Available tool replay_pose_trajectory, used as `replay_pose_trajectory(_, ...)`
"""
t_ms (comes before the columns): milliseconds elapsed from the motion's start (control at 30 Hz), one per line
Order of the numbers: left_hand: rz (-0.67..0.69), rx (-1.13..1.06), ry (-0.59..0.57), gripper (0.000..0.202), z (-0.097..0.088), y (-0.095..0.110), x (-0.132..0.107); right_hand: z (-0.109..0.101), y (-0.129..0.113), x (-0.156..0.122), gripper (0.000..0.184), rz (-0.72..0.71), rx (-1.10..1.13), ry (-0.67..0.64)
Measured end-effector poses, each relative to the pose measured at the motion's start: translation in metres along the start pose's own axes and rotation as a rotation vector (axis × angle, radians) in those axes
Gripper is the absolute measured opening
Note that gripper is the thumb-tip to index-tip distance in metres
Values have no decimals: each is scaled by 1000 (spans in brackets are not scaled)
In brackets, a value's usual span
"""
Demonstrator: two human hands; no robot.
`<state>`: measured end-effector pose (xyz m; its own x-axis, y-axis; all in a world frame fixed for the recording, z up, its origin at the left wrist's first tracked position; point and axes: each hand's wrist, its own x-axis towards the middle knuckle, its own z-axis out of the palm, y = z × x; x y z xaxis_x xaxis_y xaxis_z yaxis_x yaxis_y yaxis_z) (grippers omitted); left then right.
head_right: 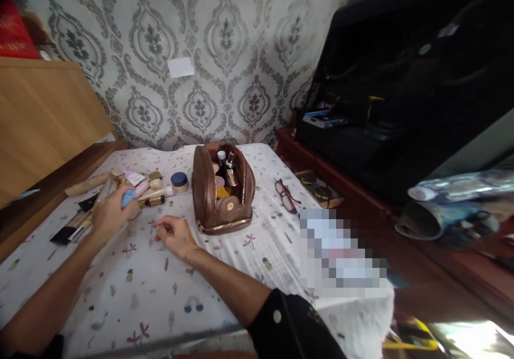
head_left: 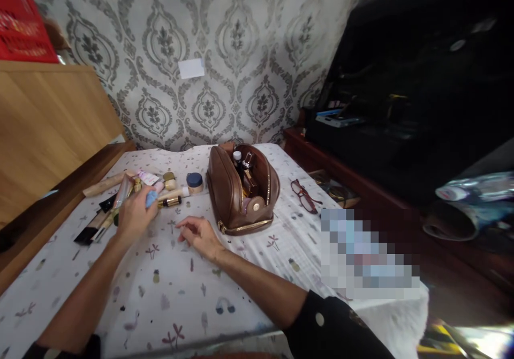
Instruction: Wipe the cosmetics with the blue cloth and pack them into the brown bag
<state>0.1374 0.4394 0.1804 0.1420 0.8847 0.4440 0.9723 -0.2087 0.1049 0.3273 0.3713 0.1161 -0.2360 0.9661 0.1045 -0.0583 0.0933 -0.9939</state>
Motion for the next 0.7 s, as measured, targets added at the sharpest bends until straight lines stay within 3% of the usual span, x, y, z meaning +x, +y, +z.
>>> replay_pose_trajectory(133,-39,116,-110,40,-13,-21,54,1,-6,-2,17,12,1,0)
replay_pose_trajectory(300,-129,157,-257,50,-1,-28,108,1,-8,-4,19,45,14,2)
replay_pose_trajectory(500,-180,115,-246,47,9,-32,128,-2,-10,-3,20,49,21,-6)
replay_pose_trajectory(700,-252,10,-150,41,-5,-67,129,-4,-6,0,16,47,81,-11)
